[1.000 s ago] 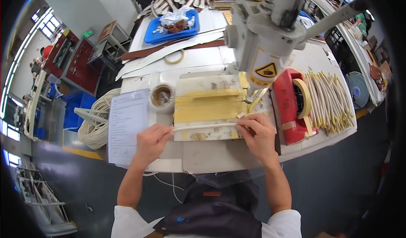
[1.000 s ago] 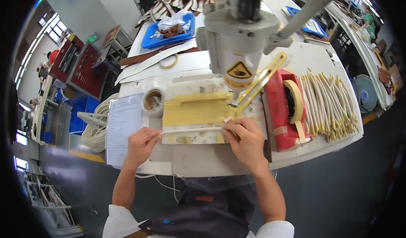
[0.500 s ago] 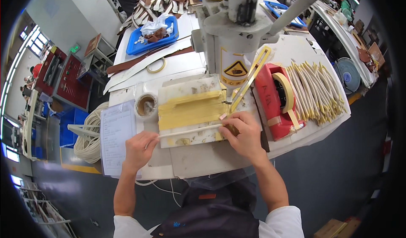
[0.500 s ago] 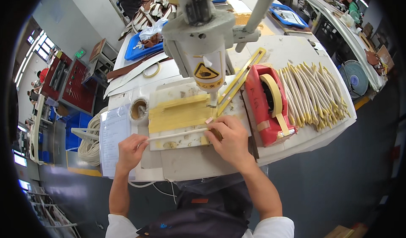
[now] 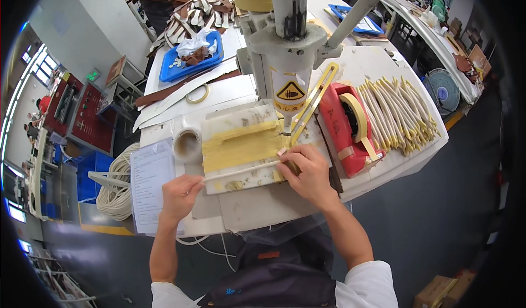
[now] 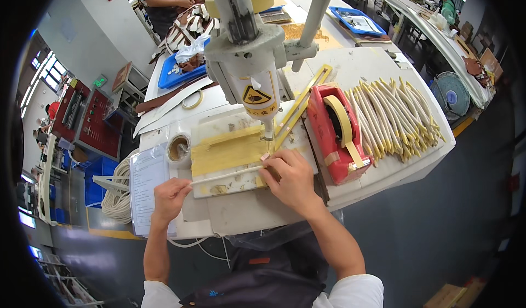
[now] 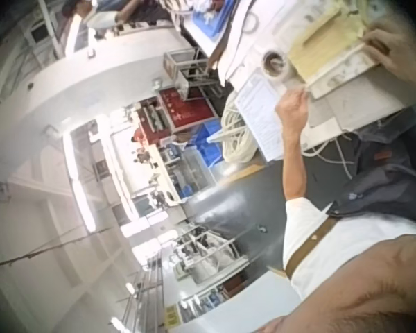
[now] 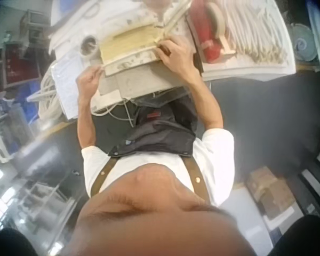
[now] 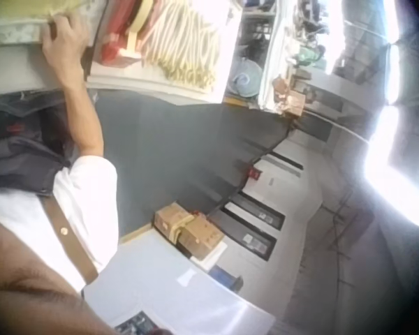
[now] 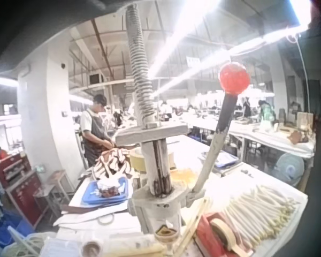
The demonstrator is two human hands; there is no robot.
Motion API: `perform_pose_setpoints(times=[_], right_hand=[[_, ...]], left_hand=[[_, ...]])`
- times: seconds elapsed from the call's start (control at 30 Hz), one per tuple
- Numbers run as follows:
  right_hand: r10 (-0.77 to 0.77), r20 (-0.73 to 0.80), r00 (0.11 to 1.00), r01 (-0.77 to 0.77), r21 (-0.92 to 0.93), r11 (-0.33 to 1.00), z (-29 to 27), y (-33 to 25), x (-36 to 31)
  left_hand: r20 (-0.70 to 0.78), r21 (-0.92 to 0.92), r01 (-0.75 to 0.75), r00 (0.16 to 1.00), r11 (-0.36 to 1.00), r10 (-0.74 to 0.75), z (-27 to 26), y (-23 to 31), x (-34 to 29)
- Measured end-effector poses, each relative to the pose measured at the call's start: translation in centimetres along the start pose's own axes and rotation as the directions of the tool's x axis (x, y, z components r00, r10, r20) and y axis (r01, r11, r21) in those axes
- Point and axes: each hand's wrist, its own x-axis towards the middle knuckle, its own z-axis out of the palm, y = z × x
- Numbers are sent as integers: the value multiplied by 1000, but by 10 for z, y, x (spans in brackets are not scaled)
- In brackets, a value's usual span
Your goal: The person inserts a yellow plastic tip into the end of a white cord and secures it using a manual press machine. They repeat this process for multiple cords, placing the finished items on a stack to the right of the workstation.
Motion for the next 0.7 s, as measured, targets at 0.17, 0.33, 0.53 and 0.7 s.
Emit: perform_pose_setpoints(times=[0.17,0.33,0.53,0.7], right_hand=[[-33,-7,999,32,-73,997,-13,-5,2],[-71,20,997,73,-115,991,-89,-52,-5],[649,119,751,-584,-339,738,-207,40,16],[773,346,532,-682,-365,633,-181,-29,63]], left_hand=[[26,70,-4,1000,998,3,1,6,6],[-66,63,-53,996,997,57,-6,-13,-17],[-147,68,-154,976,986,163,13,-17,-3],[-253,-47,21,967,999,-32,4,-14,-36]])
